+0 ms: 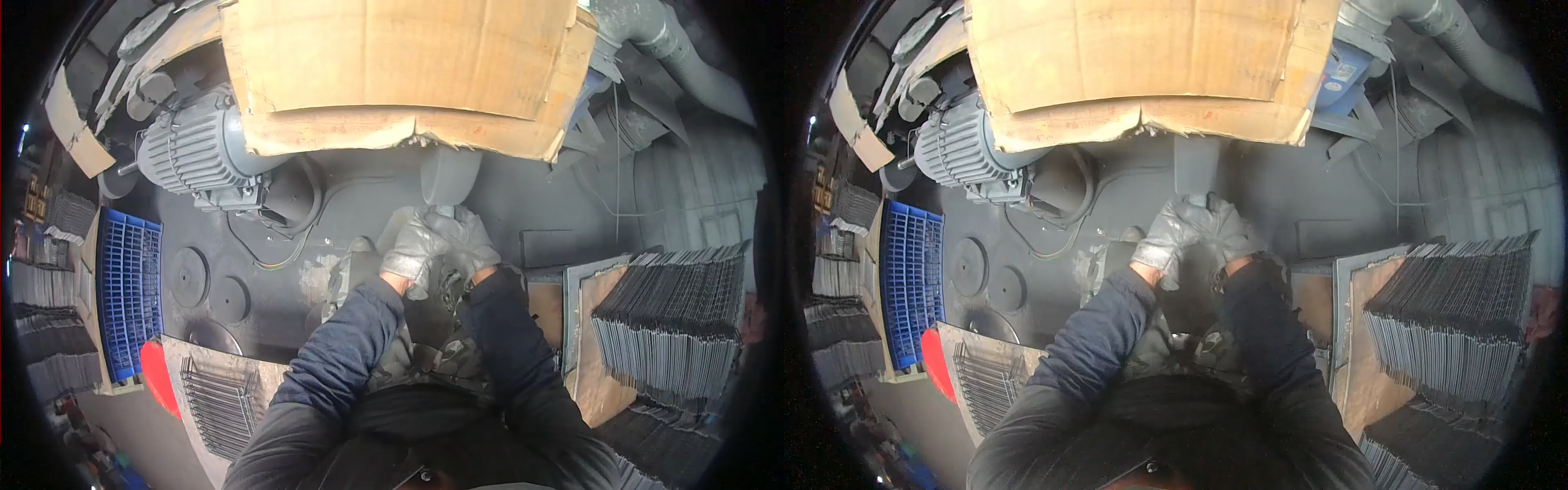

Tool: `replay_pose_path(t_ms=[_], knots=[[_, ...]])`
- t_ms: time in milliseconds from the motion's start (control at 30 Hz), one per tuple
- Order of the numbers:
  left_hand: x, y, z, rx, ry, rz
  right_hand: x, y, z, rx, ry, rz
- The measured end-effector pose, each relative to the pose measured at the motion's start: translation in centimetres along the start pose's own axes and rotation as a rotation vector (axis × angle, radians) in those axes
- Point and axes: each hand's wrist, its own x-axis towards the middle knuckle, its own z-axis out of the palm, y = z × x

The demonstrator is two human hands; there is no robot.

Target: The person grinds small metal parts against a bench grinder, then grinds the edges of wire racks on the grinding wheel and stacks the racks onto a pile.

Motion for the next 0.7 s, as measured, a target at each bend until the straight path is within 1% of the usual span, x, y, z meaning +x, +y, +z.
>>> replay_pose_path(t_ms=[33, 67, 100, 133, 167, 200, 233, 333, 367, 400, 433, 467, 533, 600, 700], knots=[[-0.6, 1.0, 0.3, -0.033, 0.003, -0.008, 1.5, 1.7, 0.6, -0.008, -0.029, -0.171], [-0.9, 1.5, 0.3, 0.026, -0.021, -0.033, 2.2, 3.5, 0.7, -0.04, -0.027, -0.152], [-1.0, 1.6, 0.4, 0.086, -0.049, -0.055, 1.9, 2.6, 0.6, -0.041, -0.014, -0.06], [0.3, -0.8, -0.6, 0.042, -0.038, -0.029, 0.7, 0.4, 0.3, -0.02, 0.01, 0.059], [2.6, -5.0, -2.6, -0.001, -0.023, 0.0, -0.2, -1.4, 0.1, 0.02, 0.023, 0.13], [3.6, -5.8, -3.5, 0.06, -0.026, 0.031, -0.9, -3.0, 0.2, 0.066, 0.028, 0.176], [4.2, -5.9, -3.9, 0.12, -0.027, 0.062, -0.7, -2.9, 0.3, 0.113, 0.0, 0.158], [3.1, -5.7, -4.9, 0.629, -0.1, 0.163, -0.7, -1.0, 0.2, 0.239, -0.103, 0.106], [2.6, -4.9, -5.1, 0.817, -0.13, 0.24, 0.0, 0.1, 0.0, 0.268, -0.153, 0.064], [1.8, -3.1, -4.3, 0.865, -0.147, 0.245, 0.6, 0.5, -0.3, 0.296, -0.208, 0.015], [1.0, -1.2, -3.6, 0.912, -0.164, 0.25, 0.5, 0.5, -0.9, 0.278, -0.237, 0.048], [-0.8, 1.5, -1.8, 0.815, -0.173, 0.173, 0.1, 0.5, -1.5, 0.261, -0.266, 0.083], [-2.8, 3.9, -0.6, 0.632, -0.21, 0.089, -0.4, 0.4, -2.6, 0.176, -0.32, 0.148], [-3.9, 5.0, -1.0, 0.459, -0.263, 0.076, -0.7, 0.1, -3.6, 0.038, -0.371, 0.206], [-5.6, 6.5, 0.7, 0.631, -0.266, 0.042, -1.9, -1.5, -3.8, -0.034, -0.519, 0.178]])
